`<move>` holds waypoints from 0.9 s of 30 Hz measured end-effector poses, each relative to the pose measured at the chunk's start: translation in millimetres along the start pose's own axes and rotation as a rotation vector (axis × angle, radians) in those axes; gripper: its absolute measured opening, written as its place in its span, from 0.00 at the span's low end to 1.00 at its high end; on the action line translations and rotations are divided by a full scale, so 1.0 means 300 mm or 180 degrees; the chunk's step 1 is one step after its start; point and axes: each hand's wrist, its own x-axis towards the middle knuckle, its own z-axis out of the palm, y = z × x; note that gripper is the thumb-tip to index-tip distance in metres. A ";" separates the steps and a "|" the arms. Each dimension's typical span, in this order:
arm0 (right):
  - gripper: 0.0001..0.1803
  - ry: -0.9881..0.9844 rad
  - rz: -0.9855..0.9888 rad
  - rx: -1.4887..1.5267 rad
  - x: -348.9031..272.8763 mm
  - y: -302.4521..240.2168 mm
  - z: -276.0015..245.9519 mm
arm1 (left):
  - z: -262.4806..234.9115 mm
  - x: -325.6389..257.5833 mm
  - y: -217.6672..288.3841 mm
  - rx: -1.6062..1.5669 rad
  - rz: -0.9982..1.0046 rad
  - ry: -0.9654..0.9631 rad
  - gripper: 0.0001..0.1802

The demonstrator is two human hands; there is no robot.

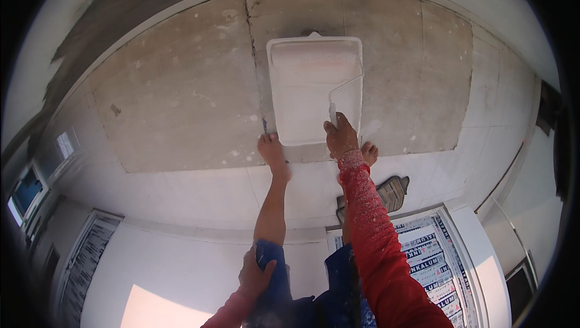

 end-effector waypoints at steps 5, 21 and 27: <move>0.24 -0.0096 0.0151 -0.0118 -0.030 0.015 -0.012 | 0.000 0.015 -0.003 0.0042 -0.0009 -0.0011 0.44; 0.37 -0.0172 0.0039 -0.1220 -0.210 0.088 -0.064 | 0.040 0.051 0.006 0.0172 -0.0090 0.0139 0.40; 0.31 -0.0190 -0.0014 -0.0882 -0.334 0.403 0.012 | 0.046 0.053 0.023 0.0227 -0.0201 0.0141 0.39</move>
